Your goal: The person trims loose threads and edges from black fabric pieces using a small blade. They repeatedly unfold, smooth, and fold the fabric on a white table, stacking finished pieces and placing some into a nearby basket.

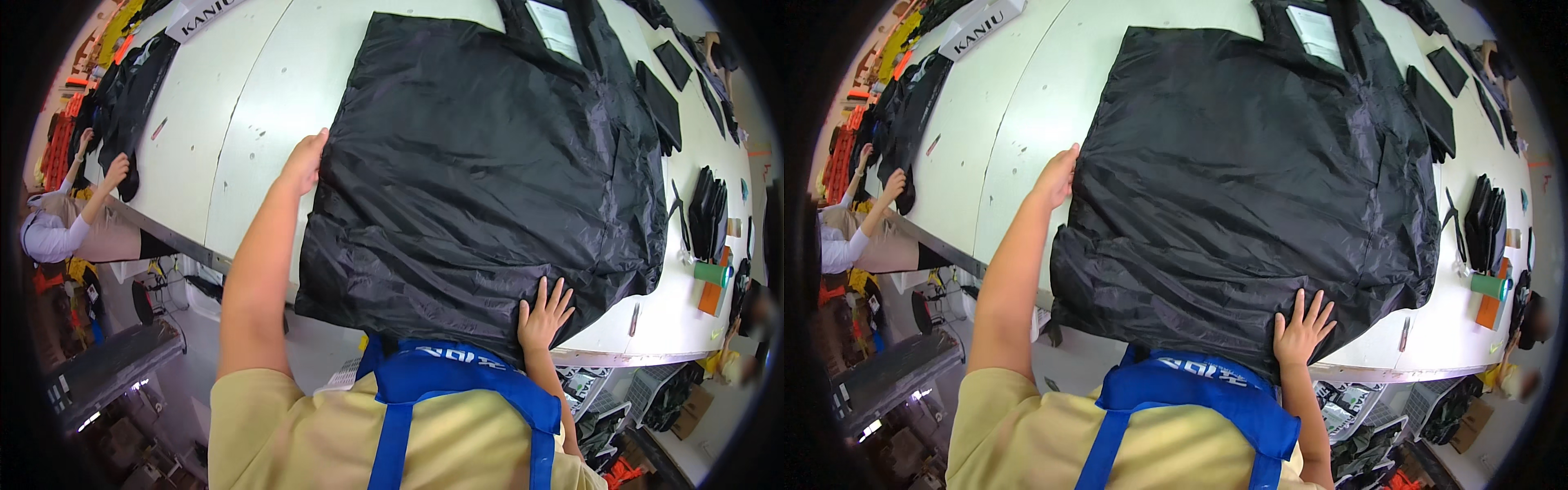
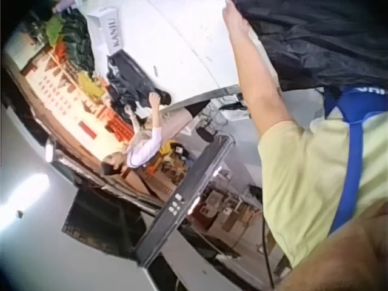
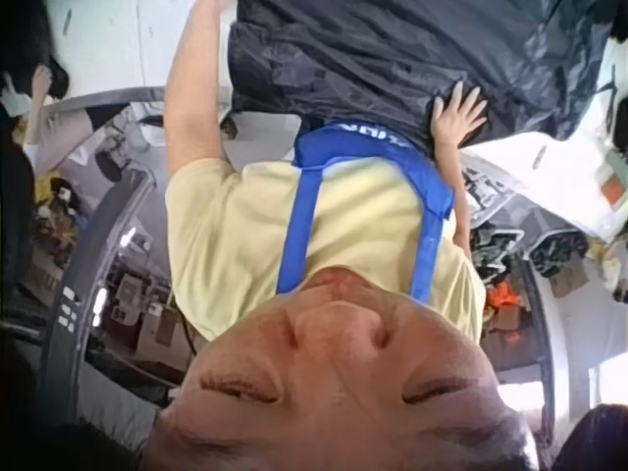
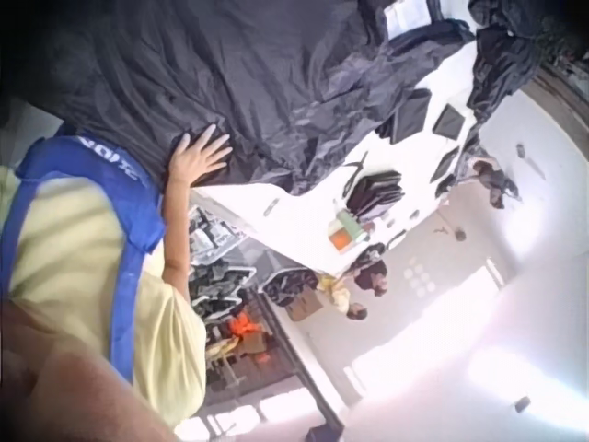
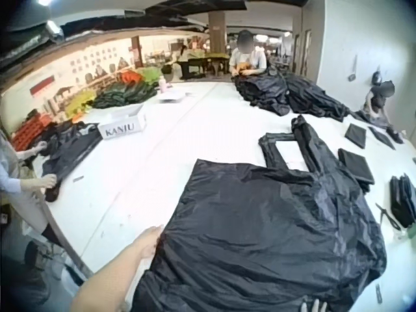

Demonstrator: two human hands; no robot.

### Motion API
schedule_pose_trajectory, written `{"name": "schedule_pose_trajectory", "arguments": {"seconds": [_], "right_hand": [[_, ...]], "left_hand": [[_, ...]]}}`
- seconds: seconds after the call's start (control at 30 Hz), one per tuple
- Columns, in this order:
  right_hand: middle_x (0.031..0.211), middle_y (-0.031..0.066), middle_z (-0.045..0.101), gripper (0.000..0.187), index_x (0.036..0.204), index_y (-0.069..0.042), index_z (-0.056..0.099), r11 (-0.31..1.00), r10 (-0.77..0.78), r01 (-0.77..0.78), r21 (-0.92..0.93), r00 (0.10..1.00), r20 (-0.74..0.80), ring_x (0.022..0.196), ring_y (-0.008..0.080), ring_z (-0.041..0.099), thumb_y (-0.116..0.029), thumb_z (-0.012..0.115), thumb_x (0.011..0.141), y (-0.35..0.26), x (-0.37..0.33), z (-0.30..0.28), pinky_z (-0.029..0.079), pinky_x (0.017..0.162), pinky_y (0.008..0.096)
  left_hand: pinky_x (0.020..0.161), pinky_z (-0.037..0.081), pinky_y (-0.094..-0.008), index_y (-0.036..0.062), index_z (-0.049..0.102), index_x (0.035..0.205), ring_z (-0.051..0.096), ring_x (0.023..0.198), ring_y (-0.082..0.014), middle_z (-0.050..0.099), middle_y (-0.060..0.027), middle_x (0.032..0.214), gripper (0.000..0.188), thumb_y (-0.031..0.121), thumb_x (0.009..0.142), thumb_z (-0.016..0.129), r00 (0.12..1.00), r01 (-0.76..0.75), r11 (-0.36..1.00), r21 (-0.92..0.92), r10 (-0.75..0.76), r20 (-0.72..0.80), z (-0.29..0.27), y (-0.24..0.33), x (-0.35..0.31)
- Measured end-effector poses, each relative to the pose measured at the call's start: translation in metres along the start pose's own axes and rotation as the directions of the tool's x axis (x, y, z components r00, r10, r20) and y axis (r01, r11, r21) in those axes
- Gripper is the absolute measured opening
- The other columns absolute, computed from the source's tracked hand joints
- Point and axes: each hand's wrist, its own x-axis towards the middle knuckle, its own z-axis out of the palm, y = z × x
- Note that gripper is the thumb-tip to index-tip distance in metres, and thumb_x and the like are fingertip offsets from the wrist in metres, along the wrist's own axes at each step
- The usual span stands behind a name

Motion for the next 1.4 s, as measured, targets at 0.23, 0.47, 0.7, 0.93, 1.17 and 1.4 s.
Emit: {"name": "schedule_pose_trajectory", "arguments": {"seconds": [0.23, 0.47, 0.7, 0.93, 1.17, 1.4], "right_hand": [[0.155, 0.0170, 0.019, 0.066, 0.145, -0.016, 0.037, 0.999, 0.032, -0.031, -0.017, 0.999, 0.027, 0.141, 0.0458, 0.013, -0.040, 0.056, 0.086, -0.004, 0.000, 0.000, 0.012, 0.108, 0.0648], [0.156, 0.0151, 0.017, 0.065, 0.146, -0.019, 0.035, 0.999, 0.021, -0.020, -0.035, 1.000, 0.012, 0.141, 0.0443, 0.012, -0.040, 0.054, 0.088, 0.001, 0.001, 0.008, 0.012, 0.109, 0.0648], [0.156, 0.0148, 0.017, 0.066, 0.146, -0.020, 0.034, 1.000, -0.006, 0.006, -0.009, 0.999, -0.040, 0.141, 0.0443, 0.014, -0.046, 0.052, 0.089, -0.001, 0.000, 0.013, 0.012, 0.108, 0.0648], [0.140, 0.0139, 0.044, 0.051, 0.131, -0.009, 0.048, 0.886, -0.170, 0.227, 0.404, 0.970, -0.172, 0.137, 0.0353, 0.032, -0.004, 0.052, 0.080, 0.057, -0.036, -0.029, 0.018, 0.113, 0.0526], [0.146, 0.0067, 0.039, 0.062, 0.134, -0.028, 0.049, 0.970, -0.194, 0.180, 0.161, 0.978, 0.074, 0.139, 0.0312, 0.029, -0.031, 0.068, 0.076, 0.108, -0.104, -0.017, 0.018, 0.112, 0.0562], [0.136, 0.0083, 0.043, 0.058, 0.125, -0.030, 0.057, 0.939, -0.231, 0.246, 0.241, 0.969, -0.088, 0.136, 0.0322, 0.030, -0.017, 0.068, 0.070, 0.099, -0.097, -0.015, 0.021, 0.112, 0.0554]], "left_hand": [[0.056, 0.041, -0.0223, 0.0111, 0.057, 0.100, 0.049, 0.066, -0.0086, 0.056, -0.0005, 0.086, 0.018, 0.029, 0.096, 0.054, 0.975, 0.214, 0.922, 0.321, -0.223, -0.009, -0.072, -0.088, -0.087], [0.066, 0.047, -0.0291, 0.0072, 0.051, 0.122, 0.054, 0.072, -0.0118, 0.061, -0.0024, 0.086, 0.036, 0.028, 0.093, 0.057, 0.973, -0.114, 0.977, 0.179, 0.146, -0.181, -0.041, -0.081, -0.145], [0.080, 0.047, -0.0456, 0.0149, 0.037, 0.137, 0.059, 0.083, -0.0434, 0.061, -0.0233, 0.092, 0.057, 0.011, 0.085, 0.061, 0.889, -0.215, 0.559, 0.801, 0.451, -0.077, -0.051, -0.158, -0.168], [0.092, 0.041, -0.0473, 0.0078, 0.056, 0.107, 0.053, 0.105, -0.0356, 0.055, -0.0123, 0.115, 0.041, 0.018, 0.072, 0.074, 0.352, -0.732, -0.198, 0.652, 0.709, 0.611, -0.027, -0.112, -0.200], [0.110, 0.028, -0.0503, 0.0074, 0.038, 0.131, 0.033, 0.132, -0.0434, 0.033, -0.0182, 0.146, 0.097, 0.015, 0.047, 0.086, 0.609, -0.708, -0.298, 0.641, 0.203, 0.767, -0.055, -0.130, -0.209], [0.105, 0.036, -0.0467, 0.0037, 0.052, 0.113, 0.041, 0.129, -0.0428, 0.048, -0.0199, 0.134, 0.060, -0.005, 0.055, 0.066, 0.572, -0.753, -0.093, 0.651, 0.397, 0.718, -0.104, -0.180, -0.192]]}}
